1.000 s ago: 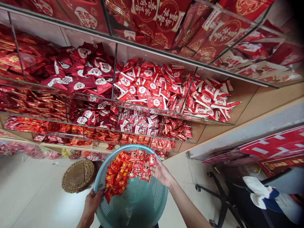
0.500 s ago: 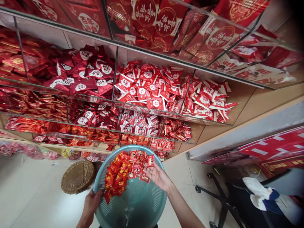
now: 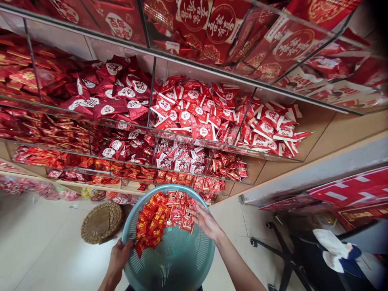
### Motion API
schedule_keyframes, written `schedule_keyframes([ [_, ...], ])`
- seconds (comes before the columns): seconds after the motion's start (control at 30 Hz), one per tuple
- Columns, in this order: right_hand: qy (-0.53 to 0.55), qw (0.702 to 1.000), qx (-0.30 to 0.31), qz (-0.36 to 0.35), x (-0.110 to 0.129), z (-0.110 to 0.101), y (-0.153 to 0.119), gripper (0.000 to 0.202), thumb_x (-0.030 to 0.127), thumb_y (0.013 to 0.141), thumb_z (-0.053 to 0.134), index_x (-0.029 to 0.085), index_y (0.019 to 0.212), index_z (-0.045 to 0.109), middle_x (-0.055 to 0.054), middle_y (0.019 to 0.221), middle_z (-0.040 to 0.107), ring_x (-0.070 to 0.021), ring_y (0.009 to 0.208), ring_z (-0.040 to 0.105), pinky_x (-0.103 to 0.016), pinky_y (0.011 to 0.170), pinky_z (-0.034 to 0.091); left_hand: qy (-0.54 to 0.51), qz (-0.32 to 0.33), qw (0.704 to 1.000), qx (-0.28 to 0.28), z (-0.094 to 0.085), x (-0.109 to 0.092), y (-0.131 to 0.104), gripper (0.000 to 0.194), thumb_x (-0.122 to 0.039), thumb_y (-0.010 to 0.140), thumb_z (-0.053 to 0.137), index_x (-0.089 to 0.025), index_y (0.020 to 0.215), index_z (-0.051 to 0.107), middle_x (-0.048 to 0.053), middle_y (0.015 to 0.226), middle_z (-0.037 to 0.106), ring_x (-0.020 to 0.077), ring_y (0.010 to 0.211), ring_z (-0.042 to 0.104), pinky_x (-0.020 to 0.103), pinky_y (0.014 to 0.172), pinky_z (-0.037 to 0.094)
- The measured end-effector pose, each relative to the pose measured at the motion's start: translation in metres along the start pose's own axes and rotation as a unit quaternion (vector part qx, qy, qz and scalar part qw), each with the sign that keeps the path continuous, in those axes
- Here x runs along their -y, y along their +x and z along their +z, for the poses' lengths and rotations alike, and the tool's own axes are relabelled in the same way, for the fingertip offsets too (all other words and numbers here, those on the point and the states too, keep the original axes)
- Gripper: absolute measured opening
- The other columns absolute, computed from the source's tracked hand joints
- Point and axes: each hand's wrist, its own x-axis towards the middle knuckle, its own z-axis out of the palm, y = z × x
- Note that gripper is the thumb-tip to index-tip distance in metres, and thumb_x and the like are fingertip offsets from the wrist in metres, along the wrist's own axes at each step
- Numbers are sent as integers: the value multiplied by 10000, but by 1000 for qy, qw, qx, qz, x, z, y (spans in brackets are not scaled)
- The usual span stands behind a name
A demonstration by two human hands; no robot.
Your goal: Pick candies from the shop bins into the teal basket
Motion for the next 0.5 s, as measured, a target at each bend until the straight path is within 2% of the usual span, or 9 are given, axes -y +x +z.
schedule_keyframes([
  [0.07, -138, 986, -23, -94, -3, 0, 3, 351, 438, 730, 781, 290, 1038, 703, -37, 1122, 684, -210, 1031, 626, -345, 887, 489, -18, -8, 1000, 13, 0, 1, 1, 319, -389, 538, 589, -172, 771, 612, 30, 613, 662, 219, 577, 607, 324, 547, 473],
  [0.13, -273, 944, -37, -184, -8, -1, 7, 352, 420, 753, 756, 296, 1078, 704, -54, 1170, 660, -241, 1153, 568, -386, 1002, 436, -29, -16, 999, 24, 0, 4, 3, 311, -375, 541, 592, -173, 777, 608, 27, 621, 662, 211, 578, 603, 317, 552, 470],
  [0.2, -368, 900, -38, -230, -13, -3, 11, 372, 409, 799, 699, 299, 1154, 680, -69, 1224, 630, -253, 1217, 529, -413, 1070, 389, -37, -17, 999, 27, 0, 8, 5, 291, -366, 548, 596, -174, 766, 606, 19, 608, 651, 204, 578, 601, 309, 552, 464],
  [0.33, -474, 848, -42, -234, -24, -9, 22, 447, 393, 855, 597, 295, 1291, 604, -72, 1328, 587, -264, 1305, 478, -448, 1115, 349, -49, -15, 998, 31, 1, 16, 10, 280, -360, 563, 596, -169, 767, 609, 9, 587, 643, 204, 579, 598, 309, 553, 465],
  [0.5, -567, 803, -38, -180, -31, -6, 40, 533, 383, 866, 567, 279, 1388, 526, -67, 1388, 573, -281, 1398, 387, -485, 1156, 284, -38, -23, 999, 30, 1, 20, 15, 314, -356, 562, 602, -161, 807, 631, 21, 624, 680, 221, 605, 622, 315, 560, 475],
])
